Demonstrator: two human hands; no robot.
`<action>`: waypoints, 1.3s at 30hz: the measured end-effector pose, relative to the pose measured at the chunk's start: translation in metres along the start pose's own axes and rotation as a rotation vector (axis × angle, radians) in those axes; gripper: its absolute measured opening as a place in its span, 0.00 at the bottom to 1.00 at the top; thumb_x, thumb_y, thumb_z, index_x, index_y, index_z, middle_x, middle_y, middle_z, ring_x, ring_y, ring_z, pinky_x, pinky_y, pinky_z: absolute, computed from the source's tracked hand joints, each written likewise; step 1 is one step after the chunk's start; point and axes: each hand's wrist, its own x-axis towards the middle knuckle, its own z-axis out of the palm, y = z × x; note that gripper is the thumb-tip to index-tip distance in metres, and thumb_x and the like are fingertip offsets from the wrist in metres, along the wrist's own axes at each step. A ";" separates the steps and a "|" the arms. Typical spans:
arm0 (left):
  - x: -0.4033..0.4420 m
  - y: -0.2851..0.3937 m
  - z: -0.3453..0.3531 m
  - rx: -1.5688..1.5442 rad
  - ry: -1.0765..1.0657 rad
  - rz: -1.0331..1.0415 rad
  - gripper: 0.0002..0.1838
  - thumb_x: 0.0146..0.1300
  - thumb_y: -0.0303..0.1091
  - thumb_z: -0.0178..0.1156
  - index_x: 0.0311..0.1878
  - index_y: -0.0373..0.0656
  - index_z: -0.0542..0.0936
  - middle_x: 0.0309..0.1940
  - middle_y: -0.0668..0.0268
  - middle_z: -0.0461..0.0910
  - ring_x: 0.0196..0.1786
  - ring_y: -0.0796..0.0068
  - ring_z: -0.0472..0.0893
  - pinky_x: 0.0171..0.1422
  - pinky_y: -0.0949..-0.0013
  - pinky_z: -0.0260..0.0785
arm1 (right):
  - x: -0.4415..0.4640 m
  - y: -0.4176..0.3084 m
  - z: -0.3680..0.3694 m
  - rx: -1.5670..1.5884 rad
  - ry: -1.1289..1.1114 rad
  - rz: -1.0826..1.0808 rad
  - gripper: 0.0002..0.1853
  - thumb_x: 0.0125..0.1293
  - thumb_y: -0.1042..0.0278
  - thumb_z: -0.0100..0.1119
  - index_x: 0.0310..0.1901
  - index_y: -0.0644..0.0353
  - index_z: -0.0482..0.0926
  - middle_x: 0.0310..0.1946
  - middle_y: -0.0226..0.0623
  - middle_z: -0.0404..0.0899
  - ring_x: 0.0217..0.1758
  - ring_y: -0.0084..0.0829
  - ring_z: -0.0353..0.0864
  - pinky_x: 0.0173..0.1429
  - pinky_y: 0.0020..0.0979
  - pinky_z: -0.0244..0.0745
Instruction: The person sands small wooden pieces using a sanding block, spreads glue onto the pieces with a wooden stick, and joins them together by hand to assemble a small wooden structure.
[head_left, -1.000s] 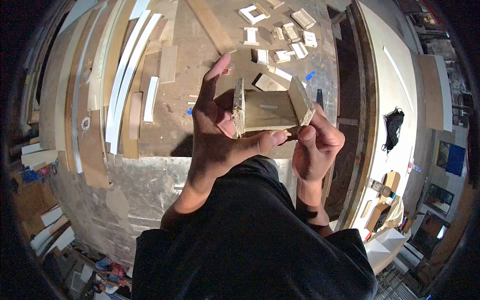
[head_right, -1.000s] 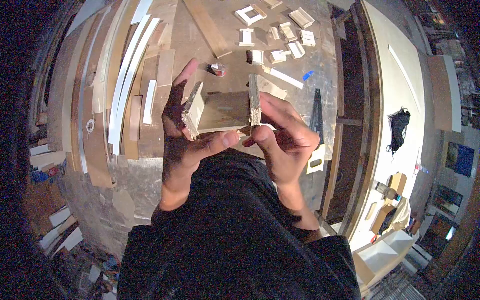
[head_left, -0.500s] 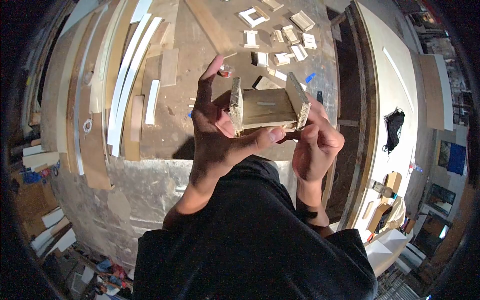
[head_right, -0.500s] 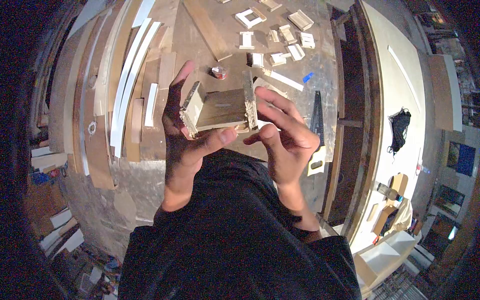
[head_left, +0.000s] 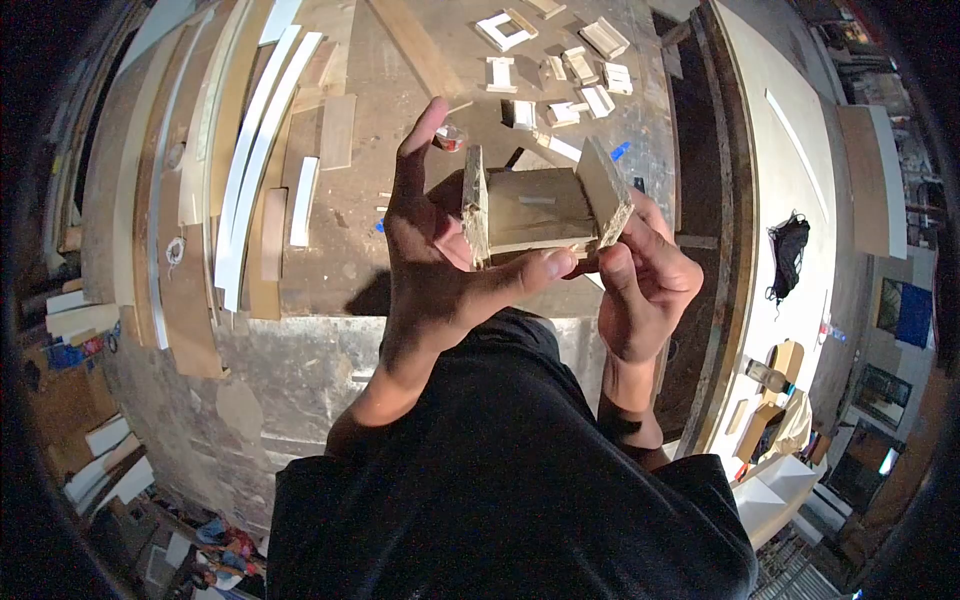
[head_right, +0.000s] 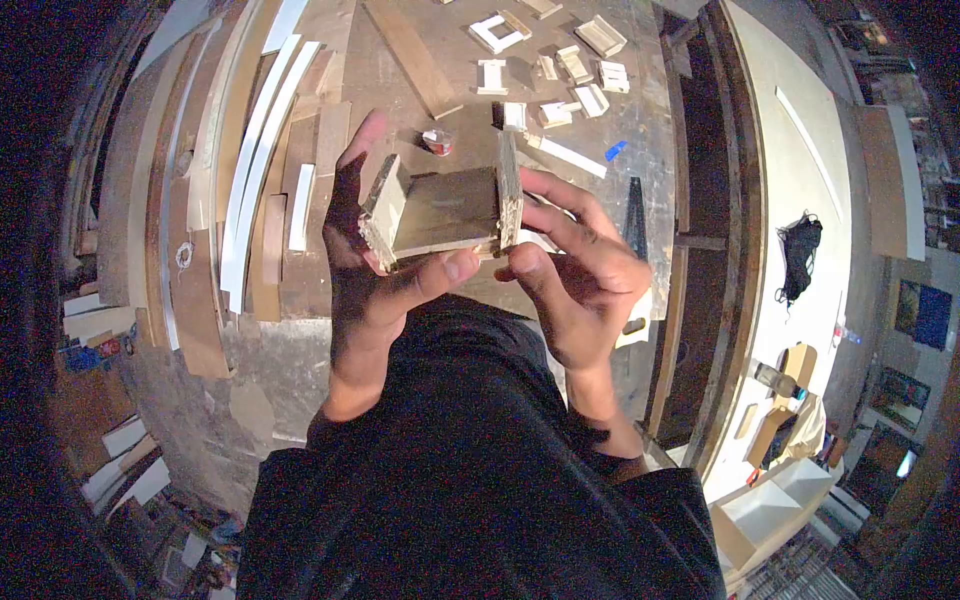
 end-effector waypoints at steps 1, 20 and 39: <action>0.001 -0.001 -0.001 0.001 0.002 0.002 0.63 0.44 0.28 0.80 0.76 0.40 0.43 0.55 0.45 0.77 0.57 0.58 0.81 0.62 0.58 0.78 | 0.000 0.002 -0.002 0.001 -0.003 -0.001 0.16 0.62 0.72 0.70 0.47 0.76 0.83 0.57 0.59 0.76 0.47 0.35 0.84 0.36 0.26 0.87; 0.003 -0.002 -0.002 0.143 -0.075 0.174 0.65 0.48 0.31 0.77 0.78 0.42 0.36 0.54 0.45 0.79 0.55 0.57 0.83 0.62 0.58 0.78 | -0.008 0.011 0.001 -0.116 -0.034 -0.173 0.26 0.55 0.74 0.75 0.55 0.74 0.79 0.58 0.62 0.75 0.57 0.42 0.81 0.45 0.30 0.87; 0.003 -0.002 0.001 -0.039 -0.043 0.094 0.67 0.46 0.30 0.80 0.78 0.44 0.36 0.48 0.46 0.81 0.52 0.59 0.85 0.58 0.61 0.80 | -0.003 0.004 0.003 -0.231 -0.065 -0.251 0.30 0.53 0.67 0.77 0.53 0.78 0.79 0.58 0.60 0.73 0.57 0.42 0.80 0.45 0.31 0.87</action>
